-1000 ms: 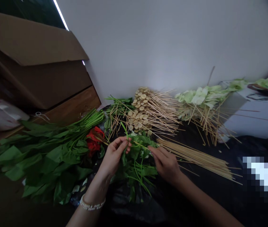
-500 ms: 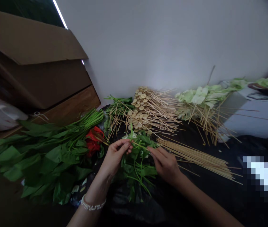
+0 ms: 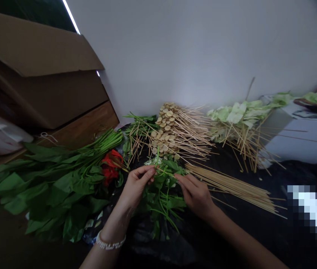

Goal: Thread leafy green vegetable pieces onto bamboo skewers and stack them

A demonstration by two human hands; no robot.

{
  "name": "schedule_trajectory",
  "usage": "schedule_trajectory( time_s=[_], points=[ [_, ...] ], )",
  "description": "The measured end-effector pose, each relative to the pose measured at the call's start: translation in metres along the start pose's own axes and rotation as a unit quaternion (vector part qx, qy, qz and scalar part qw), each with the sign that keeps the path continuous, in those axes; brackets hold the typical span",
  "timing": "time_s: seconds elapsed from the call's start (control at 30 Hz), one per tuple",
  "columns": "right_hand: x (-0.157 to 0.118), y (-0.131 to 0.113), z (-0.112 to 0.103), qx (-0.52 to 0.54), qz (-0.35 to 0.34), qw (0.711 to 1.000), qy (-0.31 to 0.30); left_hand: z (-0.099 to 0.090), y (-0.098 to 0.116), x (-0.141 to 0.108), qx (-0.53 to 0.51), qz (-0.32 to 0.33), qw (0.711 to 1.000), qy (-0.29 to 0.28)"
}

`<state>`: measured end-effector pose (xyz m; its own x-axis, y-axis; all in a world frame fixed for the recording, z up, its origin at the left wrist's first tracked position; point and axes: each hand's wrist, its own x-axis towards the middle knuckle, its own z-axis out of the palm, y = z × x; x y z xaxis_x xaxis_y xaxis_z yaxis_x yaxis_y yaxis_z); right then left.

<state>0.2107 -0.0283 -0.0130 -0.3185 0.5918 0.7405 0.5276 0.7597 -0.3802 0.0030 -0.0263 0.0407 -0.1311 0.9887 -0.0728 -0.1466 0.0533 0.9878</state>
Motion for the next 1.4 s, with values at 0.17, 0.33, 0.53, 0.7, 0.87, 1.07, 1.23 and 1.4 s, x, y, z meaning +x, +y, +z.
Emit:
schedule_trajectory(
  time_s=[0.17, 0.33, 0.53, 0.7, 0.87, 1.07, 1.23, 1.4],
  points=[
    [-0.0014, 0.001, 0.0007, -0.01, 0.005, 1.0, -0.001, 0.0007, 0.0022, -0.001, 0.002, 0.009, 1.0, 0.003],
    [-0.0025, 0.002, 0.0017, -0.008, 0.007, 1.0, -0.004, -0.0011, -0.0005, -0.0005, 0.006, 0.007, 1.0, 0.004],
    [-0.002, 0.0017, 0.0012, -0.011, 0.0, 1.0, -0.004, -0.0038, -0.0032, 0.0005, 0.039, 0.028, 0.999, 0.004],
    [-0.0023, 0.0019, 0.0009, -0.006, 0.002, 1.0, -0.01, -0.0042, -0.0035, 0.0003, 0.051, 0.036, 0.998, 0.006],
    [-0.002, 0.0011, 0.0008, -0.006, 0.008, 1.0, -0.011, -0.0038, -0.0036, 0.0006, 0.047, 0.033, 0.998, 0.013],
    [-0.0021, 0.0007, 0.0011, -0.016, 0.002, 1.0, -0.007, -0.0031, -0.0022, 0.0008, 0.051, 0.034, 0.998, 0.006],
    [-0.0034, 0.0012, 0.0014, -0.003, 0.006, 1.0, -0.01, -0.0038, -0.0032, 0.001, 0.045, 0.03, 0.999, 0.01],
    [-0.0032, 0.0011, 0.0014, -0.004, 0.007, 1.0, -0.011, -0.0041, -0.0038, 0.0003, 0.048, 0.031, 0.998, 0.012]
  ],
)
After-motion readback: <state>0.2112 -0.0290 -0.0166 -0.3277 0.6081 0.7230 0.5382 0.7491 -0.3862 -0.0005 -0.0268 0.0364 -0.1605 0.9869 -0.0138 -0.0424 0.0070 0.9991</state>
